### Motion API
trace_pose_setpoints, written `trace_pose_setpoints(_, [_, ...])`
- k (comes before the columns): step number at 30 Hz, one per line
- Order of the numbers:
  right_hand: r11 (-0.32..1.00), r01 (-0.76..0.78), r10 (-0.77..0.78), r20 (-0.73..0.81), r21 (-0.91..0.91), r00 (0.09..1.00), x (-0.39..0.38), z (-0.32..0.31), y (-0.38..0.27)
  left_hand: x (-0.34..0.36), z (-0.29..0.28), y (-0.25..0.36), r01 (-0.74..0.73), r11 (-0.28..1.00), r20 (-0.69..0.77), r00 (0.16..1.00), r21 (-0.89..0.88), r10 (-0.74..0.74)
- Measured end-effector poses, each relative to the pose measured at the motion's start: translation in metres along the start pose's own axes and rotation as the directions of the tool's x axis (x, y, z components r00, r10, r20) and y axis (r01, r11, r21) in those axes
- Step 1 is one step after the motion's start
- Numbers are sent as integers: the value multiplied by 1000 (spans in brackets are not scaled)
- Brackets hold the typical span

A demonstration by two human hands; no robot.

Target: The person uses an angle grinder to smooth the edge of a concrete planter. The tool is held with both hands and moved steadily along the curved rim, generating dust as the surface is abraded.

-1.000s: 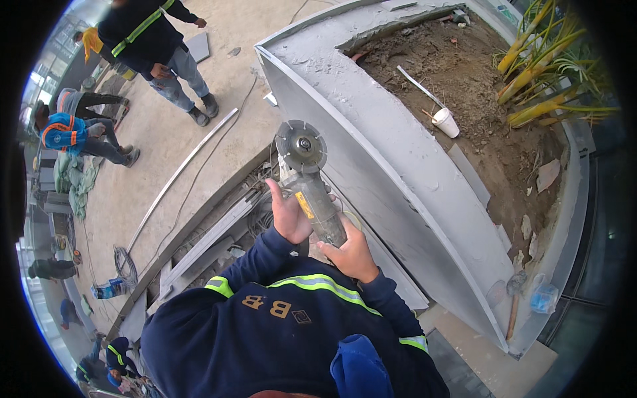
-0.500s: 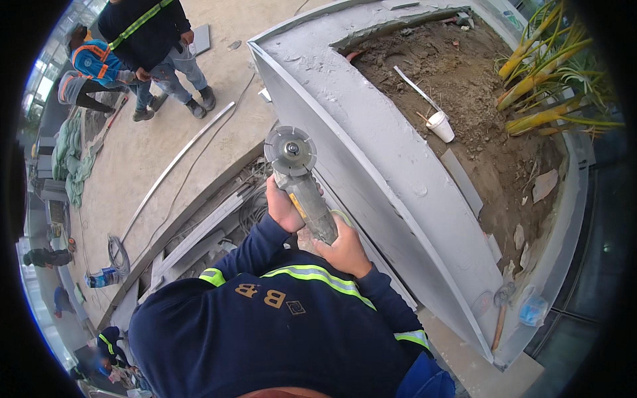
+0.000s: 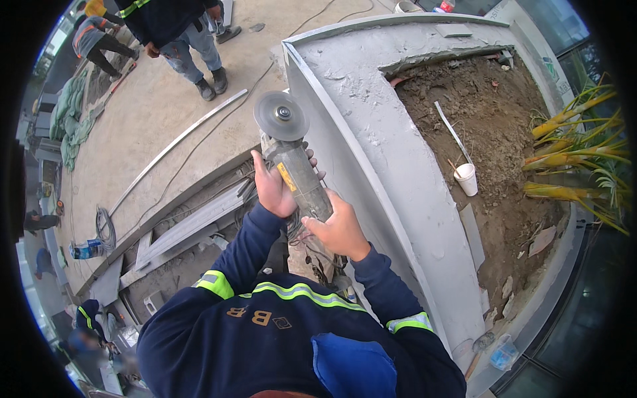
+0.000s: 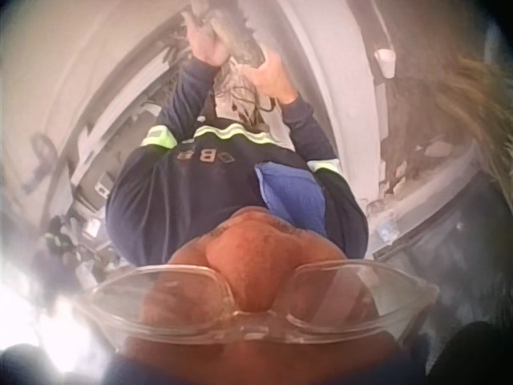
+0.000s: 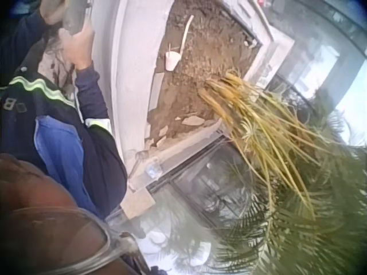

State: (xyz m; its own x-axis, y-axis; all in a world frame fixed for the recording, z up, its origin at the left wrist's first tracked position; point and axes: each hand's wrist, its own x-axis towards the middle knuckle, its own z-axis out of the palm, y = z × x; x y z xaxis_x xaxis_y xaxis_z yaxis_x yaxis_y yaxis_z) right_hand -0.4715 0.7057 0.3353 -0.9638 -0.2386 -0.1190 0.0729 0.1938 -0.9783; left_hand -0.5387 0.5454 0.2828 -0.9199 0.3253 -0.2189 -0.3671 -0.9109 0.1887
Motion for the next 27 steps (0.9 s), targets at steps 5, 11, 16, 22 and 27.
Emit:
trace_pose_setpoints(5, [998,61,-61,-38,-2,997,28,-2,-20,8,13,1,-79,923,16,997,377,78])
trace_pose_setpoints(11, [995,59,-56,-41,83,998,70,-13,-34,49,35,22,-120,841,-35,986,528,163])
trace_pose_setpoints(16, [997,50,-46,-55,64,997,99,-8,-26,73,29,42,-73,878,-87,988,473,129])
trace_pose_setpoints(22, [997,59,-57,-39,53,998,124,-5,-27,87,32,60,-76,863,-93,986,499,140])
trace_pose_setpoints(27, [996,52,-51,-17,69,999,138,-5,-27,99,29,68,-87,859,-76,987,505,145])
